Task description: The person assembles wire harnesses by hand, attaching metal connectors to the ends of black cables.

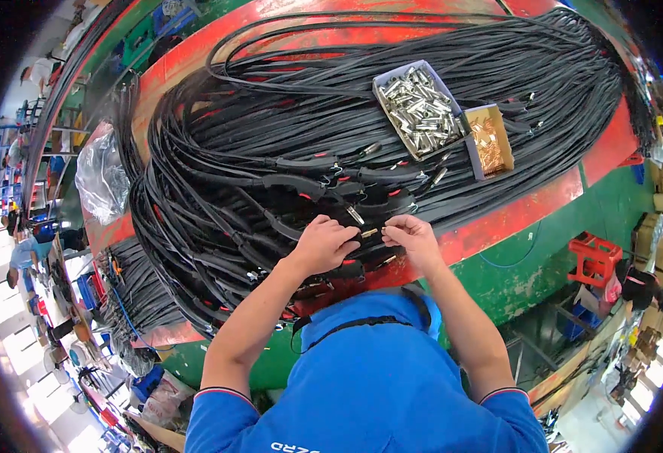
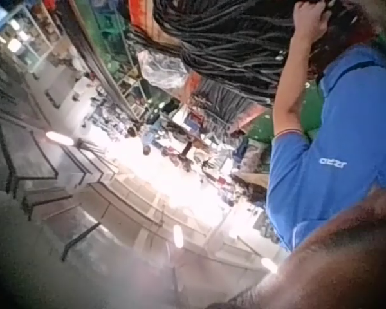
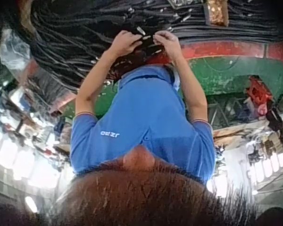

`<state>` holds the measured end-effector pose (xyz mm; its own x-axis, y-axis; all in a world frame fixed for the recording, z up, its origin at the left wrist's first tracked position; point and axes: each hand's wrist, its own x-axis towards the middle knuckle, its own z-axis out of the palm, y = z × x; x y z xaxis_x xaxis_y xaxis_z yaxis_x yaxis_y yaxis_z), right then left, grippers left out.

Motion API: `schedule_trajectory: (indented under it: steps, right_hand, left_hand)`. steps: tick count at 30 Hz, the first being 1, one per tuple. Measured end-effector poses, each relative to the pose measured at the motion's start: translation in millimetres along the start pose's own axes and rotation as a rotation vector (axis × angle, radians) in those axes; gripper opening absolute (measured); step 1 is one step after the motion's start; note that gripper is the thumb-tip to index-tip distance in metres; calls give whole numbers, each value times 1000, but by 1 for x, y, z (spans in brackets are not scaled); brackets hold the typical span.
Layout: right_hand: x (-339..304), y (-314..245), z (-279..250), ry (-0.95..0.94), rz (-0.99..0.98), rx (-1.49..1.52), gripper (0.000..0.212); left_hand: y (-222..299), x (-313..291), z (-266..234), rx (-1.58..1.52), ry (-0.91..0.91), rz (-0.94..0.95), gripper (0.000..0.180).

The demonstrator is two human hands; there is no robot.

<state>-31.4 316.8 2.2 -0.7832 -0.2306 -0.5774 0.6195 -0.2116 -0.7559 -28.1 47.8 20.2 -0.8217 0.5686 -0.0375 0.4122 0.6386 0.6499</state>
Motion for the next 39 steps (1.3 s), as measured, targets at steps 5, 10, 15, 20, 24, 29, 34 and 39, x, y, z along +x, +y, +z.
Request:
schedule_trajectory:
  steps: [5, 10, 15, 20, 24, 29, 34, 39]
  right_hand:
    - [-1, -11, -1, -155, -76, -190, 18]
    - [-5, -27, 6, -172, -71, -343, 16]
    - [-6, -39, 12, -159, -105, -476, 17]
    - [-9, -48, 21, -185, -120, -603, 19]
    - [-9, -49, 20, -179, -141, -658, 20]
    - [-9, -51, 21, -165, -154, -716, 21]
    - [-6, -53, 20, -197, -81, -632, 21]
    - [-9, -54, 24, -190, -61, -654, 21]
  left_hand:
    - [2, -2, -6, -6, -19, 6, 23]
    - [4, -5, -11, -33, 2, 21, 24]
    - [6, -6, -16, -43, 2, 30, 26]
    - [6, -6, -16, -45, 6, 25, 26]
    - [7, -6, -17, -57, 15, 23, 26]
    - [8, -7, -18, -59, 14, 28, 25]
    - [7, -6, -18, -67, 5, 36, 28]
    - [6, -7, -15, -47, 37, 56, 25]
